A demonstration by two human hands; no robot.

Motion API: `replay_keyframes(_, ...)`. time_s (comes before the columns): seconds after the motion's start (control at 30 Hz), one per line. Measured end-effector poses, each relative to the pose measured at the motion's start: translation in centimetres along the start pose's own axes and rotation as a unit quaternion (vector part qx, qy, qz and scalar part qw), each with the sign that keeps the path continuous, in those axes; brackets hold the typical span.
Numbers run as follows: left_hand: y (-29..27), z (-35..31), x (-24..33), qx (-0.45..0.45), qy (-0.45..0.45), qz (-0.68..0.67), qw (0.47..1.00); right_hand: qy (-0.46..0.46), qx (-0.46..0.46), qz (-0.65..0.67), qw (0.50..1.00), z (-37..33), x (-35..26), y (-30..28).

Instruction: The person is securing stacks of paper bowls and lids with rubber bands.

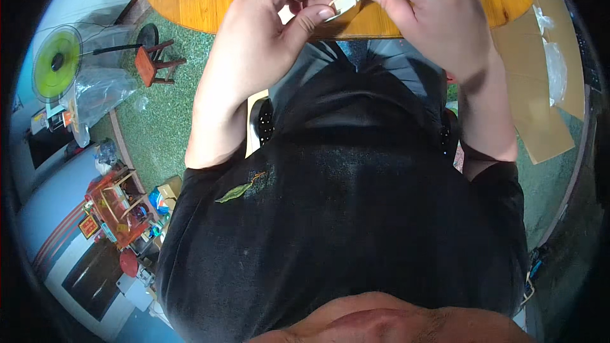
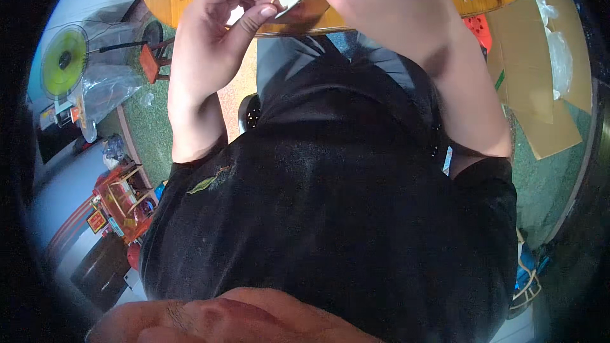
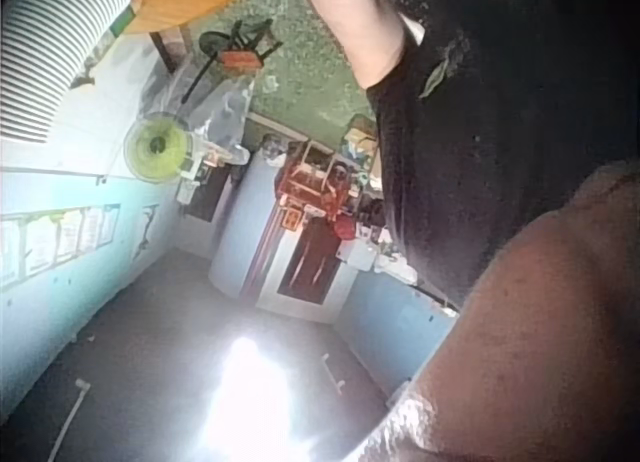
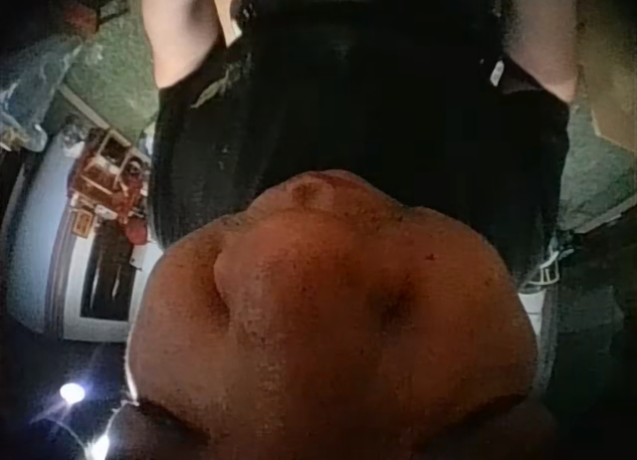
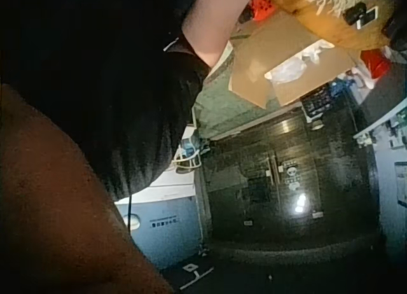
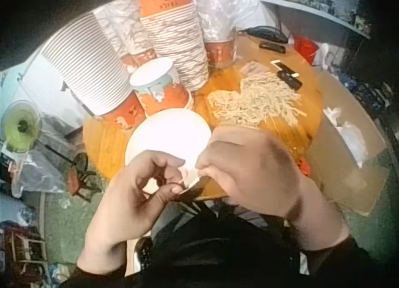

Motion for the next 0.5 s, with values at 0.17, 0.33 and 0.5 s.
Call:
replay_keyframes(0.17, -0.3, 0.5, 0.7, -0.025, 0.003, 0.027, 0.999, 0.171, -0.184, -0.191, 0.949, 2.4, -1.5, 0.0)
replay_keyframes(0.33, -0.1, 2.4, -2.0, -0.125, 0.349, -0.226, 0.901, 0.108, -0.179, -0.179, 0.961, 3.6, -2.9, -0.5)
replay_keyframes(0.5, -0.2, 2.0, 0.1, -0.101, -0.031, -0.053, 0.993, 0.109, -0.158, -0.187, 0.963, 3.6, -2.6, -1.0)
Point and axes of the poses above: each hand's wrist, its own z-axis towards the middle knuckle, its own y-axis out of the palm, x = y × z, the point moved 3 cm from there along z, towards the middle knuckle, and after that the axes turned 2 degrees about z, right-handed, at the moved point
